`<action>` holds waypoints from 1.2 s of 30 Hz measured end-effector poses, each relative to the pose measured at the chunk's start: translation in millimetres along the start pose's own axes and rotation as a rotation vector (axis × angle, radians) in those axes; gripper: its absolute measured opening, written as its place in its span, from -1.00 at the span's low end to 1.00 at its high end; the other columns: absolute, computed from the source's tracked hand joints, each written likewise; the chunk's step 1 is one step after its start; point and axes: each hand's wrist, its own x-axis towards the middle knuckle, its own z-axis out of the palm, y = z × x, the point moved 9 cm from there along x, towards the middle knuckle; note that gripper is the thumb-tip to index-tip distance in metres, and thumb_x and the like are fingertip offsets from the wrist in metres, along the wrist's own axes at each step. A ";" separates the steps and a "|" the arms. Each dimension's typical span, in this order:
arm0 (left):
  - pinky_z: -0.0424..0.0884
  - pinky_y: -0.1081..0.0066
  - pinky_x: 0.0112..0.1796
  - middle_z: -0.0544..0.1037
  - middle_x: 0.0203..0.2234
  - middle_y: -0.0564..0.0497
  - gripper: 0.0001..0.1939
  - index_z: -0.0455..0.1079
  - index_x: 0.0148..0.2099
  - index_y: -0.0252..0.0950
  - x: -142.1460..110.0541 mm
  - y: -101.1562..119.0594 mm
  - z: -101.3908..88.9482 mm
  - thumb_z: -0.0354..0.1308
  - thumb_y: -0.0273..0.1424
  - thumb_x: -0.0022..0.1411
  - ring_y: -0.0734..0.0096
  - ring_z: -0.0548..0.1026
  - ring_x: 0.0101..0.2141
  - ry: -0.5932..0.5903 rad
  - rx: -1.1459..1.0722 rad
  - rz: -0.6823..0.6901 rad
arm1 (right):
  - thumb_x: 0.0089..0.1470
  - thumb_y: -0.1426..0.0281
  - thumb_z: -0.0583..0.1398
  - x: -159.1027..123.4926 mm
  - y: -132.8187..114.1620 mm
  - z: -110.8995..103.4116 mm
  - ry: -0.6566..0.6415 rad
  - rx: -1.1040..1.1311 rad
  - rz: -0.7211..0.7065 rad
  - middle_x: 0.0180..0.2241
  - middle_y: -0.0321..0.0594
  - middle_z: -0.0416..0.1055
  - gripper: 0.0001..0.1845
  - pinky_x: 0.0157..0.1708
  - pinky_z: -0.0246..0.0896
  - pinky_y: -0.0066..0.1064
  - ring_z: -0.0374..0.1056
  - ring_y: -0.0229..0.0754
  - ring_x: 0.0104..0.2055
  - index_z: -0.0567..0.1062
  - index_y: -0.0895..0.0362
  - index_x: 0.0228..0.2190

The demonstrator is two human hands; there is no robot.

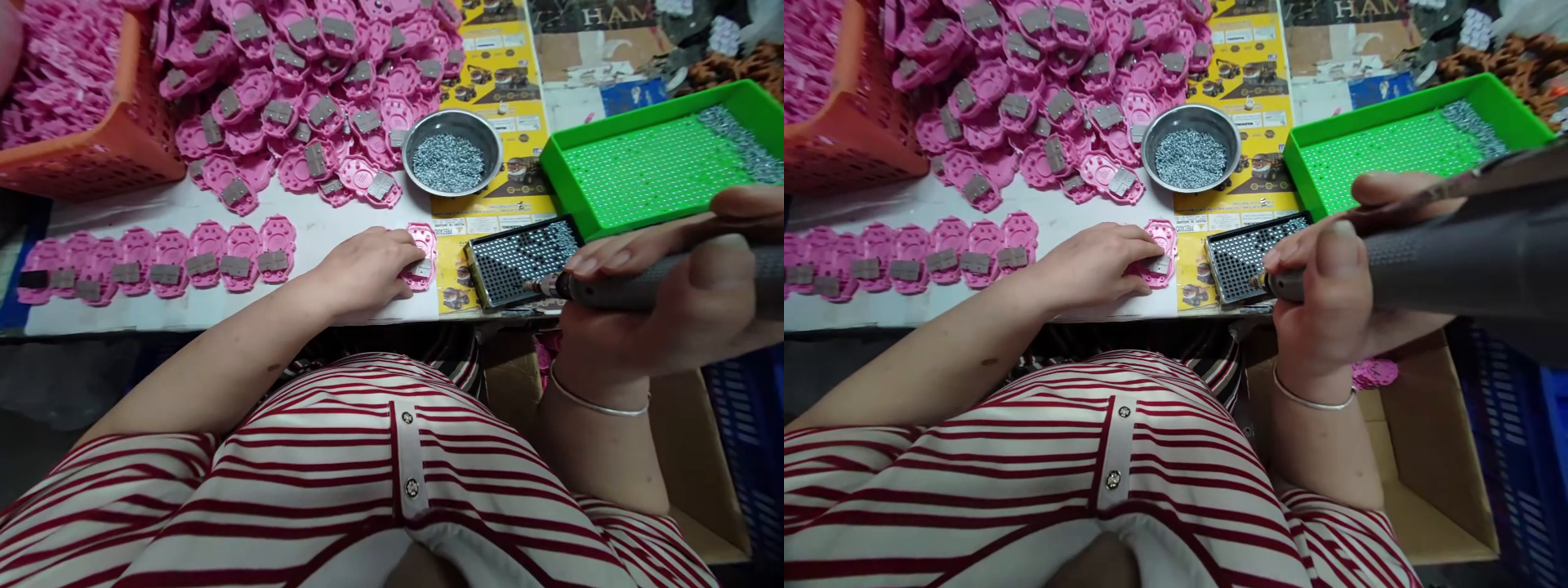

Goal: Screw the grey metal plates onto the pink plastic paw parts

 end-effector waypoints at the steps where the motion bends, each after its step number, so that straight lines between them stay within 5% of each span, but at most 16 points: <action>1: 0.38 0.27 0.00 0.53 0.00 -0.08 -0.66 0.46 0.08 -0.27 3.1 4.6 0.1 0.12 -0.34 0.28 0.18 0.48 -0.01 -0.005 -0.004 0.011 | -0.02 0.19 0.28 1.4 -7.6 4.2 -0.011 -0.030 -0.103 -0.52 -0.49 0.37 -0.80 -0.57 0.21 -0.41 0.30 -0.42 -0.60 0.54 -0.04 -0.31; 4: 0.38 0.25 0.00 0.52 0.02 -0.10 -0.66 0.47 0.07 -0.29 8.8 15.2 0.2 0.11 -0.37 0.28 0.17 0.48 -0.02 -0.010 -0.012 0.028 | 0.01 0.26 0.26 3.1 -12.9 13.1 -0.055 -0.040 -0.255 -0.42 -0.50 0.42 -0.84 -0.66 0.19 -0.51 0.27 -0.50 -0.65 0.55 -0.04 -0.30; 15: 0.38 0.10 0.00 0.52 0.07 -0.09 -0.63 0.45 0.11 -0.29 -4.4 25.2 -9.6 0.14 -0.30 0.30 0.03 0.47 0.00 0.111 0.085 -0.006 | 0.05 0.25 0.30 6.2 5.4 28.5 -0.128 0.102 -0.235 -0.63 -0.50 0.26 -0.83 -0.66 0.18 -0.58 0.22 -0.48 -0.67 0.55 -0.01 -0.27; 21: 0.19 -0.02 0.18 0.48 0.14 -0.09 -0.61 0.46 0.14 -0.23 -14.8 20.1 -14.3 0.13 -0.20 0.35 0.02 0.39 0.09 0.310 0.017 -0.044 | 0.10 0.22 0.28 4.8 16.5 45.2 -0.219 0.061 -0.180 -0.54 -0.51 0.31 -0.81 -0.58 0.26 -0.55 0.30 -0.47 -0.61 0.50 0.01 -0.24; 27: 0.07 -0.10 0.25 0.46 0.17 -0.03 -0.64 0.44 0.14 -0.12 -20.7 14.9 -13.5 0.12 -0.17 0.36 0.06 0.36 0.13 0.322 0.010 -0.088 | 0.09 0.09 0.23 6.2 22.3 45.5 -0.224 -0.062 -0.175 -0.58 -0.53 0.22 -0.76 -0.60 0.24 -0.51 0.30 -0.43 -0.62 0.47 -0.06 -0.26; 32: 0.04 -0.14 0.26 0.46 0.16 -0.05 -0.65 0.45 0.12 -0.12 -22.2 15.8 -12.4 0.12 -0.17 0.36 0.06 0.35 0.12 0.332 -0.007 -0.092 | 0.08 0.11 0.26 6.6 24.8 42.3 -0.196 -0.085 -0.194 -0.49 -0.50 0.35 -0.74 -0.58 0.28 -0.49 0.27 -0.47 -0.63 0.44 0.00 -0.29; 36: 0.05 -0.15 0.25 0.47 0.14 -0.05 -0.66 0.49 0.08 -0.13 -24.3 15.0 -13.1 0.21 -0.19 0.30 0.04 0.34 0.11 0.438 -0.044 -0.075 | 0.08 0.09 0.26 5.9 26.6 42.7 -0.182 -0.056 -0.240 -0.50 -0.47 0.32 -0.74 -0.64 0.23 -0.49 0.24 -0.45 -0.66 0.45 -0.02 -0.28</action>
